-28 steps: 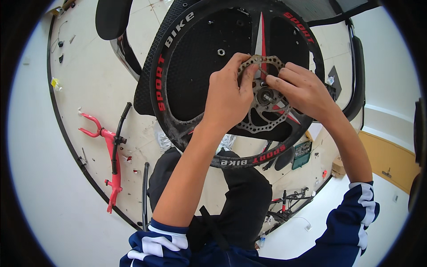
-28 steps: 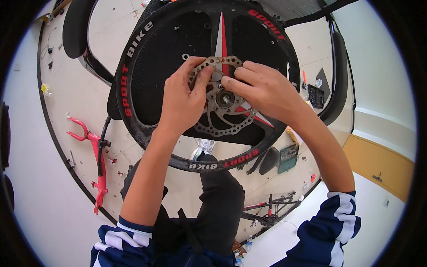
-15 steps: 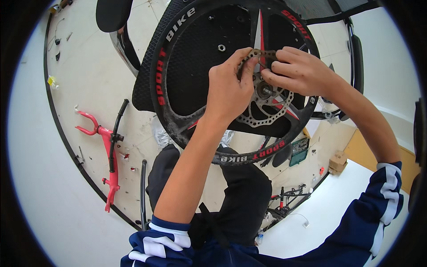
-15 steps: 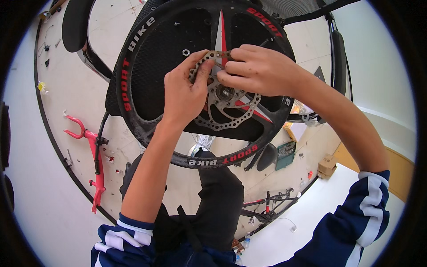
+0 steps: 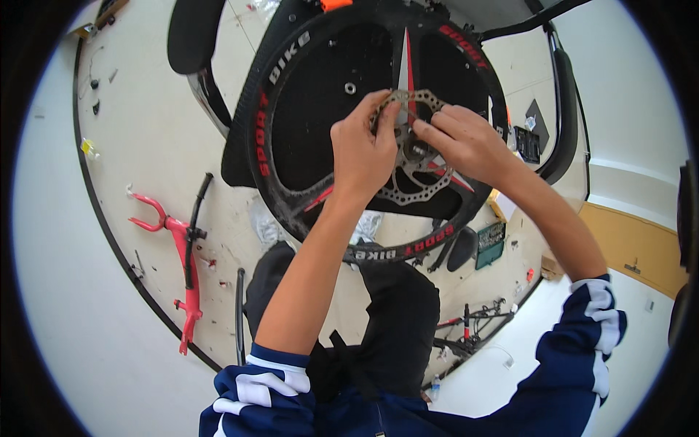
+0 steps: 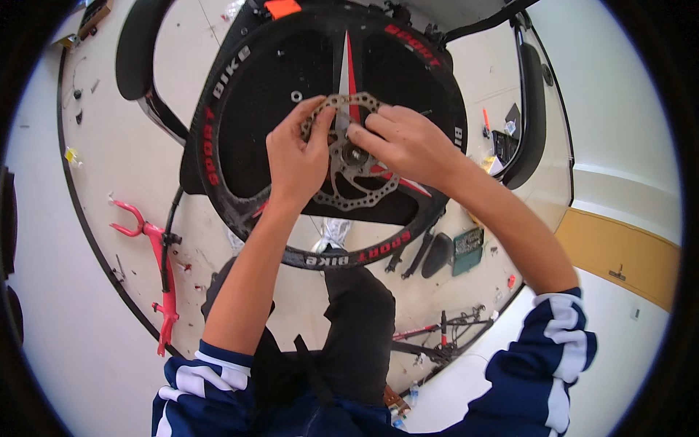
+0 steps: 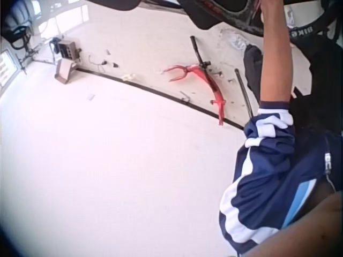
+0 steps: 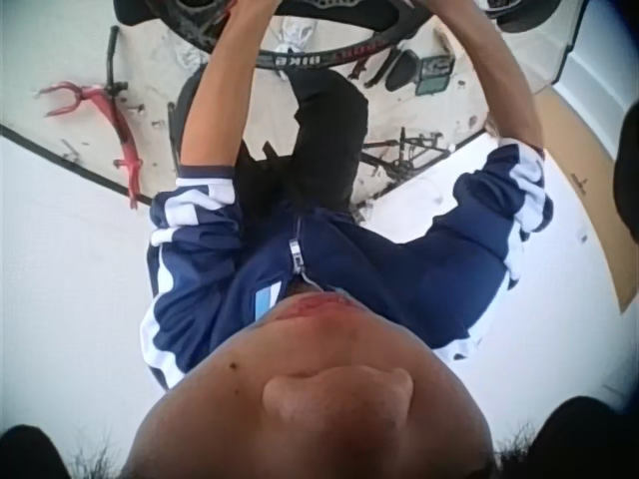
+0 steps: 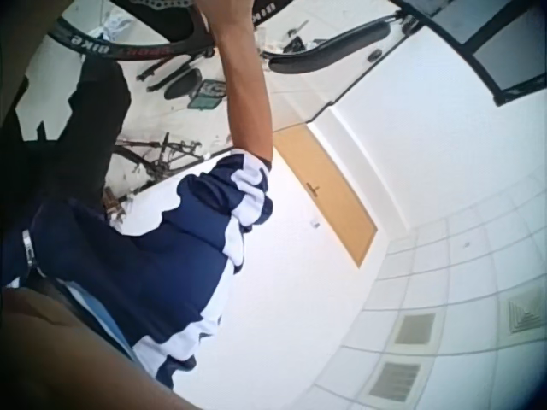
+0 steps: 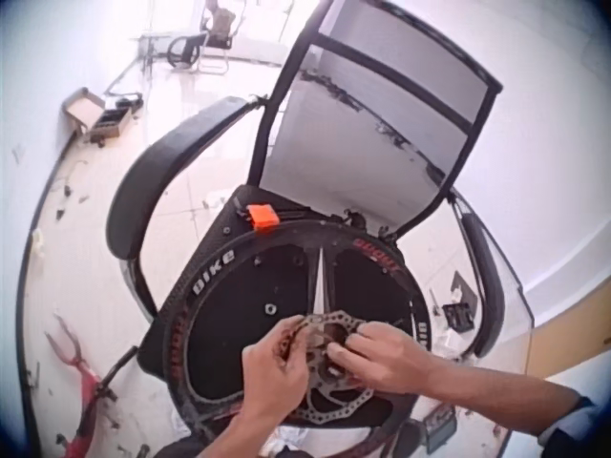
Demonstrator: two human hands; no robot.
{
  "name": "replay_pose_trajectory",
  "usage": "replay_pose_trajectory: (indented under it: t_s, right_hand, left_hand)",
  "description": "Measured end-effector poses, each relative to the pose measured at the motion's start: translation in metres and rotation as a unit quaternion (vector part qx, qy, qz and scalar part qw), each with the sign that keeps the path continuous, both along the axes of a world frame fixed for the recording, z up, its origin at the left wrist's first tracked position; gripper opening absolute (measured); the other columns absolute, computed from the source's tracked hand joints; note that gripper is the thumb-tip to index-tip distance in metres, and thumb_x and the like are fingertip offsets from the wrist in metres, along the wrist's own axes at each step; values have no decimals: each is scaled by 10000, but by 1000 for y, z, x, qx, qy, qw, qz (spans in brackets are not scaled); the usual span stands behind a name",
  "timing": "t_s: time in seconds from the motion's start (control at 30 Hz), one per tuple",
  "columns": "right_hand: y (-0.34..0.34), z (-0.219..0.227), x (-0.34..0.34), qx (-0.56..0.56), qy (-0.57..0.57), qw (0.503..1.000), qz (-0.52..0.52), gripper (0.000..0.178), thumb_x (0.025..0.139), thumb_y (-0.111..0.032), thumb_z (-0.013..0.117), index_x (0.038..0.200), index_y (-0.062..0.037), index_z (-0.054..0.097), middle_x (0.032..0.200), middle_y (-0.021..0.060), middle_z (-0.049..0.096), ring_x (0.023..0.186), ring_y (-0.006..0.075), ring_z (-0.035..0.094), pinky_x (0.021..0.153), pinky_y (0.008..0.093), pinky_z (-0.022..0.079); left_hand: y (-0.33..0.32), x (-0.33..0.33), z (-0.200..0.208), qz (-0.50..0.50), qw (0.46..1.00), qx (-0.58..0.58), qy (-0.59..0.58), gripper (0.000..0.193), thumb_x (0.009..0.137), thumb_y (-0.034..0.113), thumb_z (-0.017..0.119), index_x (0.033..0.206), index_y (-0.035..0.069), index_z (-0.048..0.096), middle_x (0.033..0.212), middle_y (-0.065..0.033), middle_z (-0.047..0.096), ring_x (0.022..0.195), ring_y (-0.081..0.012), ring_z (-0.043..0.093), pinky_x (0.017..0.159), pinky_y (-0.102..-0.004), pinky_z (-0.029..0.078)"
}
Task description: The person installs a disc brake rotor onto a bicycle wheel hub, aligning the rotor and inserting multiple bolts by hand. They tighten each bolt and then place the assembled wheel on the floor.
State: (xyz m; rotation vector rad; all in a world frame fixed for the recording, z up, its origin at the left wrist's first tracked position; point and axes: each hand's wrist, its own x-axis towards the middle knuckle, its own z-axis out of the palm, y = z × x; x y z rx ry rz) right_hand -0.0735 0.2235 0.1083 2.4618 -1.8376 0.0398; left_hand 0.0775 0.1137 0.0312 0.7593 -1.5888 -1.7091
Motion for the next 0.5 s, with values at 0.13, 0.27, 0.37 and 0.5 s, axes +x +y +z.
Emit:
replay_pose_trajectory:
  t_s: [0.13, 0.27, 0.37, 0.5]
  right_hand:
    - [-37, 60, -13, 28, -108, 992, -53, 212, 857, -36, 616, 1062, -35, 671, 927, 150, 660, 789, 323, 620, 717, 381, 519]
    - [13, 106, 4, -412, -625, 610, -260, 214, 1070, -161, 502, 1120, 2, 631, 706, -8, 508, 597, 68, 327, 552, 230, 292]
    - [50, 41, 54, -530, -707, 351, -310, 261, 1073, -269, 520, 1022, -18, 572, 658, -32, 304, 566, 68, 282, 524, 255, 239]
    - [46, -27, 88, -510, -714, 273, -395, 233, 1066, -207, 544, 1069, 19, 600, 667, -22, 397, 571, 66, 300, 511, 241, 251]
  left_hand:
    - [-5, -1, -4, -7, 1000, 14, 19, 253, 1004, 144, 639, 1149, -59, 676, 808, -46, 682, 651, -46, 582, 532, -220, 460]
    - [-11, 8, 19, -79, 988, 132, -11, 224, 1016, 146, 604, 1127, -41, 652, 747, -58, 642, 501, -84, 562, 405, -239, 417]
    - [-7, 9, 30, -97, 981, 160, -54, 168, 1009, 119, 594, 1061, -33, 642, 781, -81, 665, 544, -82, 597, 416, -238, 439]
    - [4, 33, 31, -32, 990, 114, -72, 177, 1038, 162, 577, 1074, -5, 625, 741, -11, 600, 540, -50, 525, 456, -211, 422]
